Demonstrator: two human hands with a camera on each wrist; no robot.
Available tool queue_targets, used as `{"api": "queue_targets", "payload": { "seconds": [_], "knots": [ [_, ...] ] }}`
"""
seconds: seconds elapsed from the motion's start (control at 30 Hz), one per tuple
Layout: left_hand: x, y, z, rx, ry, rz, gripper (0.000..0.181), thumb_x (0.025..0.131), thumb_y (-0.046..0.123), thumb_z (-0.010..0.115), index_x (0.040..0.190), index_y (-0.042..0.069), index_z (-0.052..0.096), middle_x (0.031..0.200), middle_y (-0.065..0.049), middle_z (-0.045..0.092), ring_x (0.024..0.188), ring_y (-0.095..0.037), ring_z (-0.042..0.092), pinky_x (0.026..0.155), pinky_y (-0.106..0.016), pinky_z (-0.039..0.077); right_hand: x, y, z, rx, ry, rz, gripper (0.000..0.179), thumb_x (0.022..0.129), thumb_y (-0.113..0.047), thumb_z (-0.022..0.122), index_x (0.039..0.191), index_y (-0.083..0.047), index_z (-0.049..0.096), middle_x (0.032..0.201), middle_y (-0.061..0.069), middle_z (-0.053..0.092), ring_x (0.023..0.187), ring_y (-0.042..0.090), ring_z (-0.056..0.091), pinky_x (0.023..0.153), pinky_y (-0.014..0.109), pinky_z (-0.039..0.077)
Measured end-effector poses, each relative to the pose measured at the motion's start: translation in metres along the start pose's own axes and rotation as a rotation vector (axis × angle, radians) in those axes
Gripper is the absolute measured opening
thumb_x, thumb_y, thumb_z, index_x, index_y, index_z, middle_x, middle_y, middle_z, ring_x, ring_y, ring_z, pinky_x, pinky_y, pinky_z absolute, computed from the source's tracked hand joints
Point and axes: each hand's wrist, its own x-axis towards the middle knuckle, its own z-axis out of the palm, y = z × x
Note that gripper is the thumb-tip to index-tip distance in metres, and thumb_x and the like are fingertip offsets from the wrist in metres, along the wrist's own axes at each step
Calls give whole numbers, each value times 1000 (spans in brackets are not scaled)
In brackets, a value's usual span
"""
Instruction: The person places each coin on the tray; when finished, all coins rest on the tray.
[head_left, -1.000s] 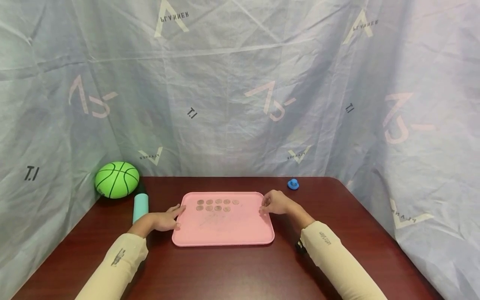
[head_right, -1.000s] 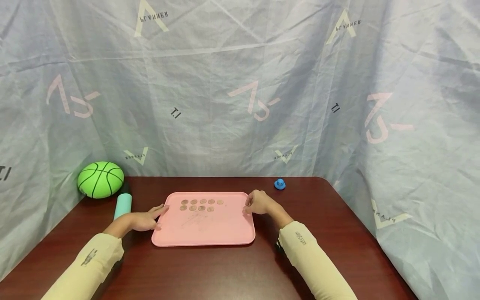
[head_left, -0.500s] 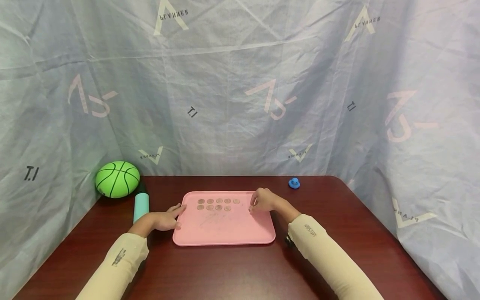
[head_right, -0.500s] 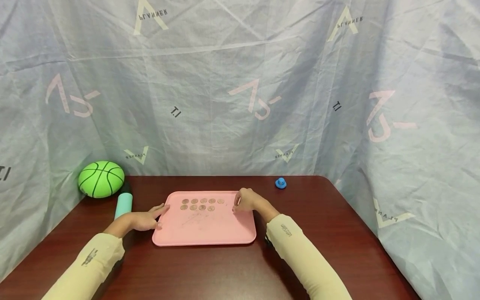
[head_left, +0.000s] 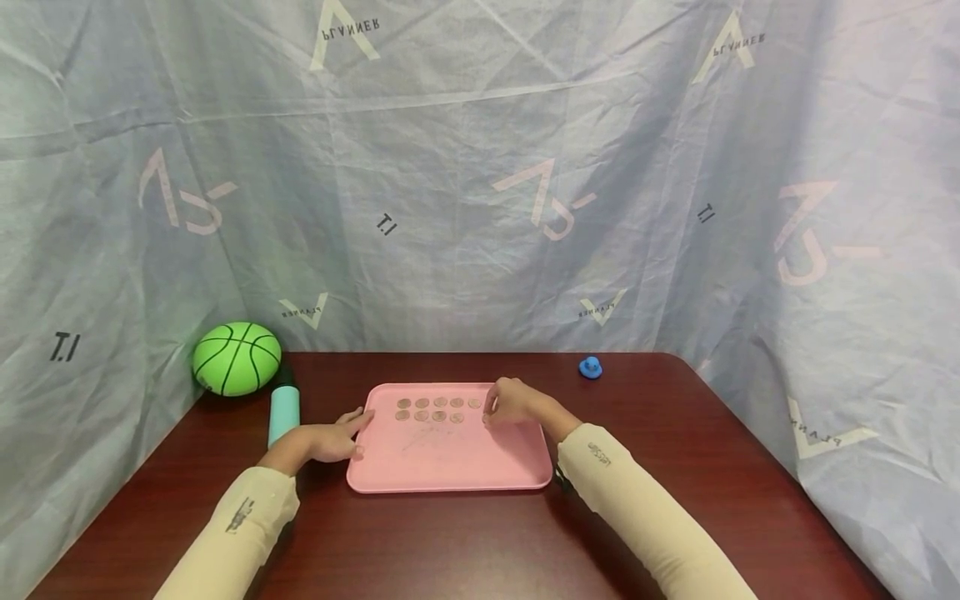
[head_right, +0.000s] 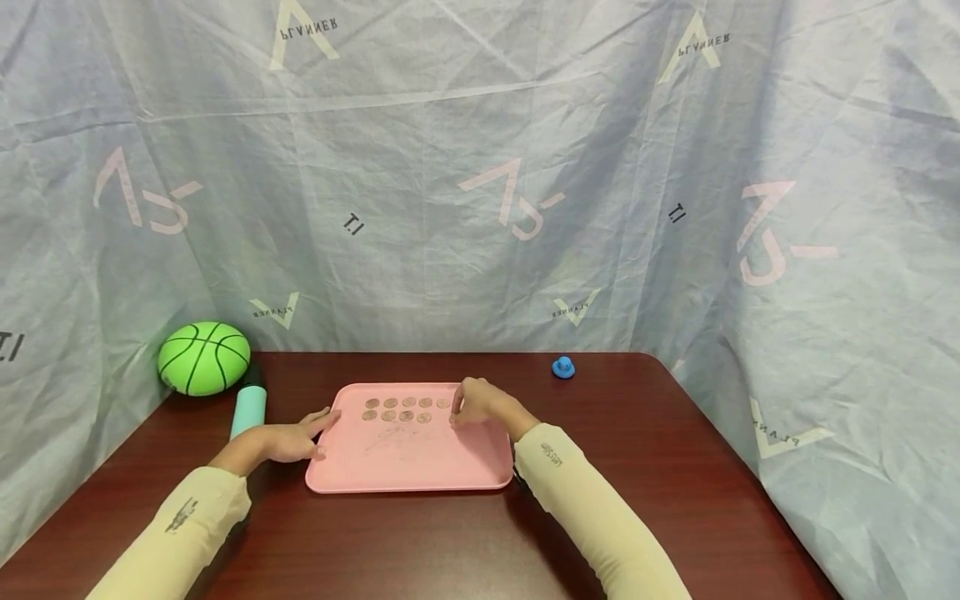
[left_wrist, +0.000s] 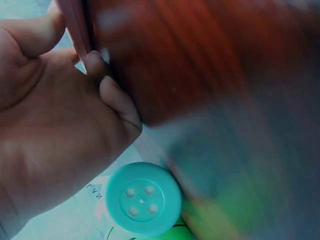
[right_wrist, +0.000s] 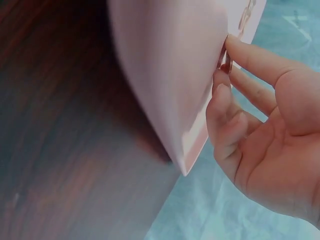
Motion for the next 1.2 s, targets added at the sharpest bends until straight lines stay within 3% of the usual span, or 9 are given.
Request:
{"api": "queue_targets", "payload": {
  "seconds": [0.27,0.67,0.97,1.2],
  "knots": [
    [0,-1,-1,-4,-9,10,80,92,14,57,155,-5,12,157,-36,1,145,-52,4,112,-66,13,3,-9,4,11,21,17,10,78,-23,82,85,-17,76,74,-10,68,69,6,59,67,26,49],
    [1,-8,6,-1,3,0,80,93,10,57,155,-6,10,158,-35,3,145,-51,5,112,-66,14,10,-16,10,5,-43,36,14,81,-23,82,91,-17,74,78,-7,67,73,7,60,71,27,49],
    [-1,-10,3,51,1,18,80,93,16,59,155,-6,13,158,-35,5,145,-51,7,112,-66,14,9,-12,17,78,11,-41,16,81,-19,81,92,-10,73,81,-3,69,74,6,61,71,25,50],
    [-5,-9,5,67,14,34,92,93,22,64,153,-12,3,156,-38,7,144,-53,9,113,-63,17,2,-9,18,72,14,-35,17,82,-23,81,92,-11,73,85,-3,70,77,6,60,74,27,50]
  ]
}}
